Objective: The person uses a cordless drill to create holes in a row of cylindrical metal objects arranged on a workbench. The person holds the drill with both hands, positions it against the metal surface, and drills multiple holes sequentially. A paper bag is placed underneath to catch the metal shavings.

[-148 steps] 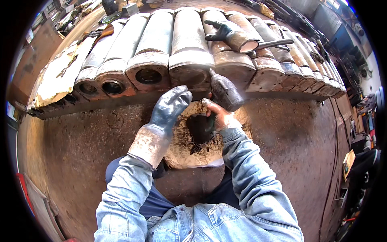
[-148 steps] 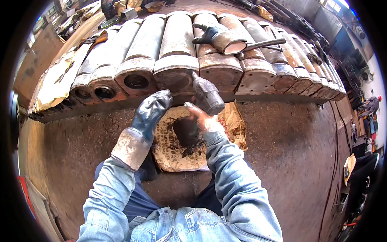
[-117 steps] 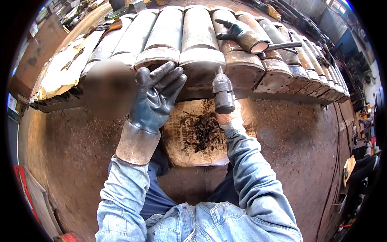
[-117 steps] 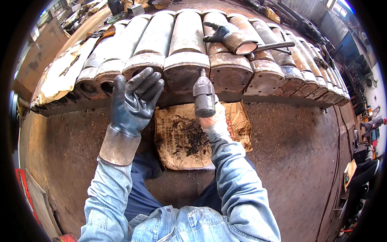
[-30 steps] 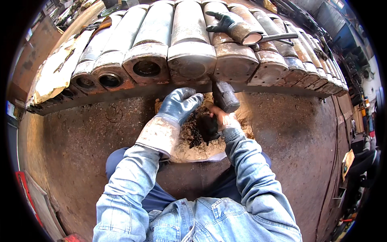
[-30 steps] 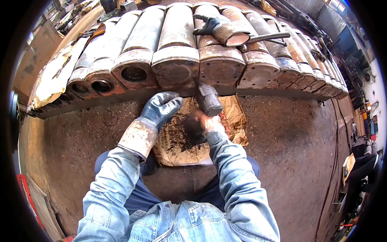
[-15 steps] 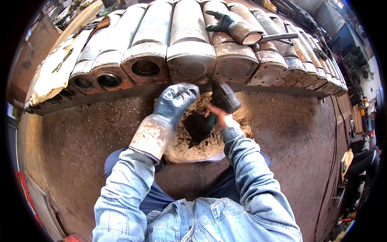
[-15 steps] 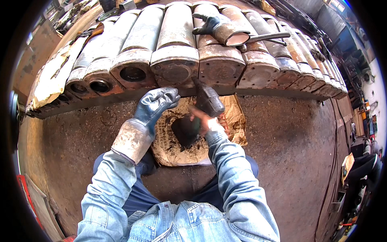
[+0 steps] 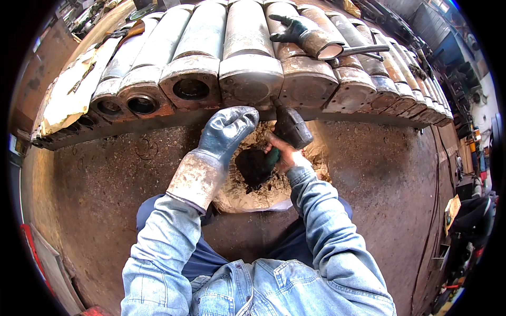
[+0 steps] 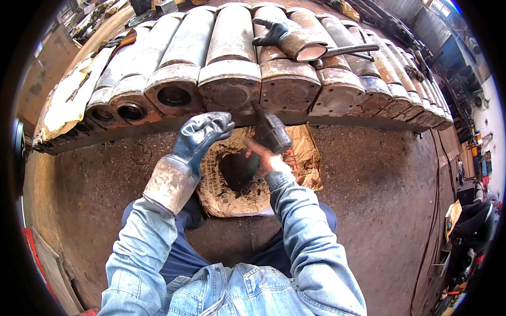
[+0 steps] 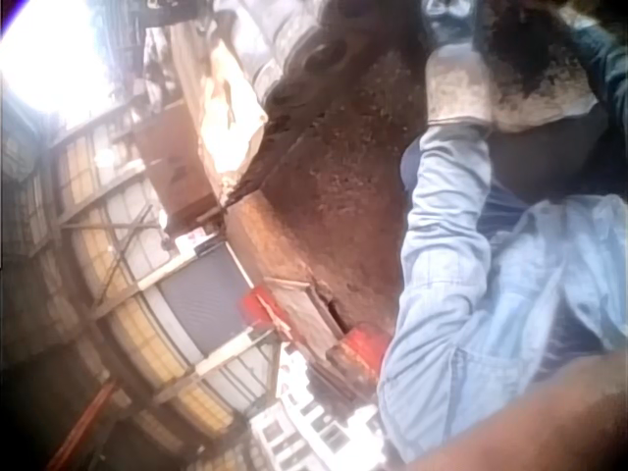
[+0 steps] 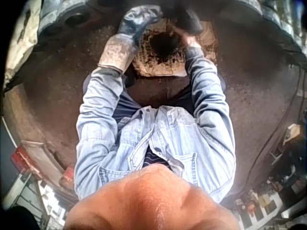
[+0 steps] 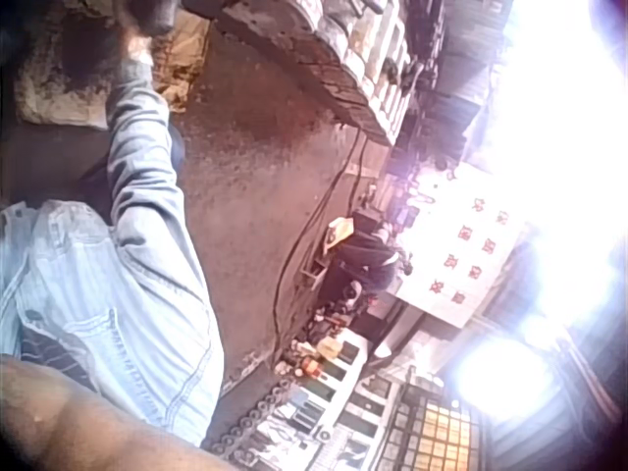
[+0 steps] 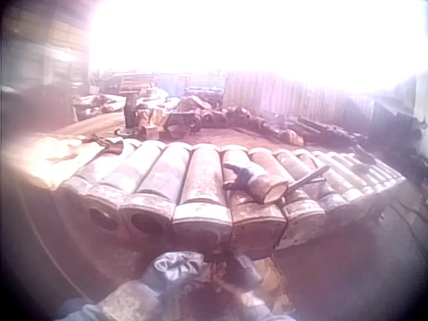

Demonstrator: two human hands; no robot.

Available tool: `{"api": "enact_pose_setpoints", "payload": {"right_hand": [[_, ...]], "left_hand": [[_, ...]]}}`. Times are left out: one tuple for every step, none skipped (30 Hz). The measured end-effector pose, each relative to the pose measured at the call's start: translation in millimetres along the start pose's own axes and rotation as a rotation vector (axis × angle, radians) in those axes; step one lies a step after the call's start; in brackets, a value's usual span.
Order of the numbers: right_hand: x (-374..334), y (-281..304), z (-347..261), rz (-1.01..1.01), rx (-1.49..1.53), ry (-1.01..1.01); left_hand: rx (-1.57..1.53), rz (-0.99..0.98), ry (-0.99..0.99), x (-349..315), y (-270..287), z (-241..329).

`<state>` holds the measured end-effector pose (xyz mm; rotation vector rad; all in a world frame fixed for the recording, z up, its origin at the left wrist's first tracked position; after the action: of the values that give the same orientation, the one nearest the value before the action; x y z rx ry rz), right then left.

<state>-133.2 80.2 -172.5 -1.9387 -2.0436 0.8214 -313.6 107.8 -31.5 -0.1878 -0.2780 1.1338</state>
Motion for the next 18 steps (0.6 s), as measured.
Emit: {"api": "enact_pose_setpoints", "payload": {"right_hand": [[0.0,-0.9,1.5,0.0,0.013,-0.002],[-0.1,-1.9,2.7,0.001,0.026,-0.005],[0.2,-2.1,3.9,0.0,0.038,-0.007],[0.9,-1.8,6.3,0.0,0.031,-0.032],[2.2,-1.0,7.8,-0.001,0.024,-0.058],[3.7,2.0,9.7,0.001,0.017,-0.082],[6.4,10.0,10.5,0.012,-0.108,-0.104],[9.2,19.7,10.9,0.024,-0.234,-0.125],[10.4,24.2,10.5,0.031,-0.358,-0.148],[9.1,24.3,9.8,-0.006,-0.575,-0.159],[5.8,24.1,11.0,-0.043,-0.791,-0.168],[2.7,19.9,5.1,-0.004,-0.878,-0.145],[-1.2,14.5,-2.4,0.038,-0.965,-0.124],[-10.6,-6.9,-21.0,0.154,-0.92,-0.074],[-18.5,-14.1,-35.7,0.275,-0.869,-0.022],[-10.7,-8.9,-28.2,0.243,-0.95,-0.04],[-5.7,-7.0,-25.0,0.219,-0.976,-0.044],[-1.5,-5.6,-22.5,0.197,-1.002,-0.048]], "left_hand": [[0.007,0.006,0.008,-1.4,-1.1,3.0],[0.014,0.012,0.017,-2.3,-1.2,4.4],[0.021,0.01,0.003,-2.7,-0.3,5.2],[0.028,0.008,-0.011,-3.1,1.0,5.3],[0.034,0.006,-0.025,-3.4,1.8,5.9],[0.017,-0.002,-0.02,-2.9,0.5,6.2],[-0.001,-0.01,-0.015,-2.2,-1.2,7.1],[-0.019,-0.019,-0.01,-1.4,-3.1,7.3],[-0.002,-0.013,-0.014,-1.6,-2.3,7.4],[0.015,-0.007,-0.018,-1.5,-1.8,7.3],[0.032,-0.002,-0.021,-1.4,-1.3,7.4],[0.006,-0.002,-0.006,-1.6,-0.4,5.2],[-0.02,-0.002,0.008,-2.2,-0.1,5.2],[-0.044,0.001,0.023,-3.3,2.3,3.8],[-0.067,-0.001,0.027,-3.5,3.1,2.6],[-0.09,-0.001,0.032,-4.1,4.5,0.6],[-0.112,0.0,0.036,-4.8,6.0,-0.8],[-0.101,-0.001,0.039,-5.0,7.2,-1.1]]}}
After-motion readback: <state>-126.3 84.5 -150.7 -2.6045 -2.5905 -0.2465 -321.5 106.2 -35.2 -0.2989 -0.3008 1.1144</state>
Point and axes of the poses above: each hand's wrist, its own x-axis towards the middle knuckle, its own y-axis out of the back of the hand, z = x × y, the point moved 10 cm from there along x, towards the middle knuckle, and after that the axes turned 9 degrees about -z, right-handed, at the moved point
